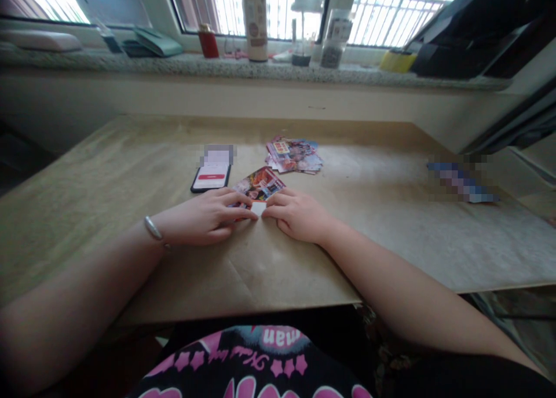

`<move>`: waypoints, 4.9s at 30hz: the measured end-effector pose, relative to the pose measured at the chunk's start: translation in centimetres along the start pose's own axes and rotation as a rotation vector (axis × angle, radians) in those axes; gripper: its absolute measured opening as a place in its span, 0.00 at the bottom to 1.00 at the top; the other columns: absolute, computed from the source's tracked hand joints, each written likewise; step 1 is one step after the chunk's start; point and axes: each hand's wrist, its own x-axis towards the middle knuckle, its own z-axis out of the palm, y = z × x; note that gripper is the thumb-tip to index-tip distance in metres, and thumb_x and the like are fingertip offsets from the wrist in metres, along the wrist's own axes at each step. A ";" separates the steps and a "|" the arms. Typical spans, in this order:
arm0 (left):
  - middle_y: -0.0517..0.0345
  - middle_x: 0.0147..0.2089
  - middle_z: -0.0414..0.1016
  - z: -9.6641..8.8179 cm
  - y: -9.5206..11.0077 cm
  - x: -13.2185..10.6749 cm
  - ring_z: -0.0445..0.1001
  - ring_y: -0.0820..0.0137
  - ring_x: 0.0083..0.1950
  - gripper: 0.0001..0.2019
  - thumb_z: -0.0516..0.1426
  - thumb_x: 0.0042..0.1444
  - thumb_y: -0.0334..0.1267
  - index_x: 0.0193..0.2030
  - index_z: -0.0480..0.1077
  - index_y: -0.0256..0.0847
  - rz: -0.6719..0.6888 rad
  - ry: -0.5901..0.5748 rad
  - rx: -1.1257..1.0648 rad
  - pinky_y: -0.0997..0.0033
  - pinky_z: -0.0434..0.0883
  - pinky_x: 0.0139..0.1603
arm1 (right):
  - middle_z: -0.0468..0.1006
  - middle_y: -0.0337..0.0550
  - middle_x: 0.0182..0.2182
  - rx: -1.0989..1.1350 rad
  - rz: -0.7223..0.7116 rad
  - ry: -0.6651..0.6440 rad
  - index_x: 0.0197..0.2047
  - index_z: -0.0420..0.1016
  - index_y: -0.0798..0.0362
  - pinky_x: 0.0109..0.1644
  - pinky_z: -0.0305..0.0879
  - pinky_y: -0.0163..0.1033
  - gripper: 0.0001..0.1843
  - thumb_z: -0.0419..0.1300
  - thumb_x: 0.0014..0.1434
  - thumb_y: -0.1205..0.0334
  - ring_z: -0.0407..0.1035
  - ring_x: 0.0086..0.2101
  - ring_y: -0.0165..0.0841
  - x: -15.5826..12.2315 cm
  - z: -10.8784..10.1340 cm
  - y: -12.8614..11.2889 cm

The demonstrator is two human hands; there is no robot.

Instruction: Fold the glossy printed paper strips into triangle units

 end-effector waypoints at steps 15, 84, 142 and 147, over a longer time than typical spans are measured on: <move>0.61 0.62 0.69 -2.0 0.0 -1.2 0.69 0.63 0.59 0.21 0.53 0.53 0.31 0.53 0.74 0.51 -0.116 -0.101 -0.083 0.62 0.65 0.62 | 0.77 0.46 0.45 -0.013 0.001 -0.004 0.45 0.78 0.50 0.49 0.66 0.44 0.18 0.53 0.56 0.73 0.67 0.44 0.38 -0.1 -0.1 0.2; 0.53 0.70 0.56 1.7 -0.5 0.2 0.52 0.55 0.71 0.22 0.46 0.68 0.47 0.66 0.61 0.48 -0.151 0.084 0.062 0.49 0.52 0.70 | 0.74 0.45 0.34 0.228 0.573 0.158 0.37 0.74 0.54 0.36 0.65 0.39 0.07 0.57 0.53 0.65 0.67 0.32 0.33 -1.7 -0.1 3.5; 0.51 0.50 0.78 2.4 -0.6 0.9 0.76 0.64 0.50 0.13 0.52 0.64 0.34 0.50 0.74 0.38 -0.092 0.306 -0.089 0.63 0.73 0.53 | 0.81 0.44 0.46 0.096 0.084 0.074 0.39 0.77 0.50 0.60 0.64 0.49 0.09 0.57 0.56 0.69 0.68 0.54 0.41 -1.1 -1.2 1.7; 0.51 0.52 0.77 2.5 -0.7 0.9 0.75 0.66 0.51 0.14 0.51 0.64 0.33 0.50 0.74 0.39 -0.024 0.321 -0.102 0.64 0.74 0.54 | 0.82 0.45 0.41 0.214 0.102 0.080 0.34 0.76 0.50 0.55 0.67 0.45 0.07 0.56 0.58 0.67 0.73 0.47 0.36 -1.0 -1.3 1.3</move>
